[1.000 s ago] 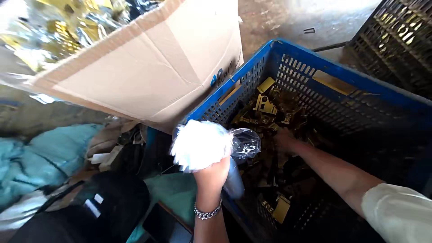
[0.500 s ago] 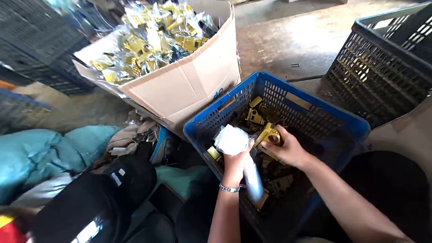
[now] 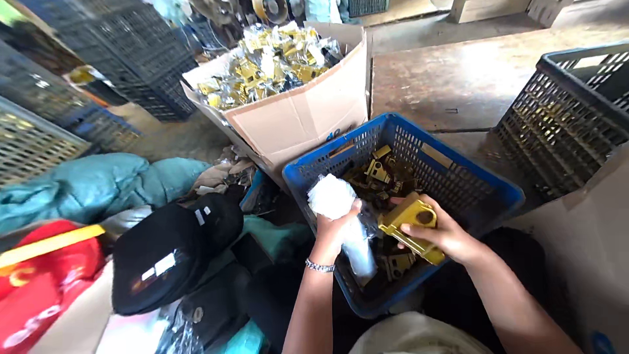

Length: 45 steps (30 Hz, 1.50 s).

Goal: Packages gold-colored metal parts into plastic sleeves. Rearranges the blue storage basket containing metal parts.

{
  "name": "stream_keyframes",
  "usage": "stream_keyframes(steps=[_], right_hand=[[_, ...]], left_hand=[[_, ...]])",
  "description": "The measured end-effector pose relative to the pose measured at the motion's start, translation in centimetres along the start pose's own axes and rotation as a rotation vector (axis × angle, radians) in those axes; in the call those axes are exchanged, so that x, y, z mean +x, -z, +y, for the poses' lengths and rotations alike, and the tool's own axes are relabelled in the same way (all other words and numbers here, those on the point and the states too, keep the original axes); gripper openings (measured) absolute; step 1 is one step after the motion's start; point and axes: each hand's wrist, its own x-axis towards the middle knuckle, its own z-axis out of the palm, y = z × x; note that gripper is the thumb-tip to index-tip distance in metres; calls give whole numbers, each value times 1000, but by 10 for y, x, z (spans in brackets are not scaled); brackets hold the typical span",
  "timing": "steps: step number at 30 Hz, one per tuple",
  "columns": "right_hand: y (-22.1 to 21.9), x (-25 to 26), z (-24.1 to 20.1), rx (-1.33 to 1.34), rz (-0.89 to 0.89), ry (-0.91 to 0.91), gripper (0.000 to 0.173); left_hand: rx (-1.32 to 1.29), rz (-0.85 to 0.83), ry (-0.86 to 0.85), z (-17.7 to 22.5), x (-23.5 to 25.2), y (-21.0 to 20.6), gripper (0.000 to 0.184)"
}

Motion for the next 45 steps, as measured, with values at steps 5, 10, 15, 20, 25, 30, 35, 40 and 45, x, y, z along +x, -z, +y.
stream_keyframes(steps=[5, 10, 15, 20, 25, 30, 35, 40, 45], right_hand=[[-9, 6, 11, -212, 183, 60, 46], [-31, -4, 32, -1013, -53, 11, 47], [-23, 17, 39, -456, -53, -137, 84], [-19, 32, 20, -269, 122, 65, 54], [2, 60, -1, -990, -181, -92, 31], [22, 83, -71, -1171, -288, -32, 20], [9, 98, -123, -587, 183, 790, 38], [106, 79, -50, -1134, 427, 237, 42], [212, 92, 9, -1135, 462, -526, 76]], left_hand=[[-53, -41, -6, -2, -32, -16, 49], [141, -65, 23, -8, -55, -15, 50], [481, -167, -370, -45, -55, -6, 46], [346, 82, -263, -33, -44, -8, 63], [192, -264, -438, -28, -54, -4, 33], [-119, 218, -168, -2, -53, 78, 23], [-4, 382, -189, -22, -56, 125, 17], [432, 333, 148, -74, -2, 116, 59], [154, 398, 296, -102, 37, 62, 50]])
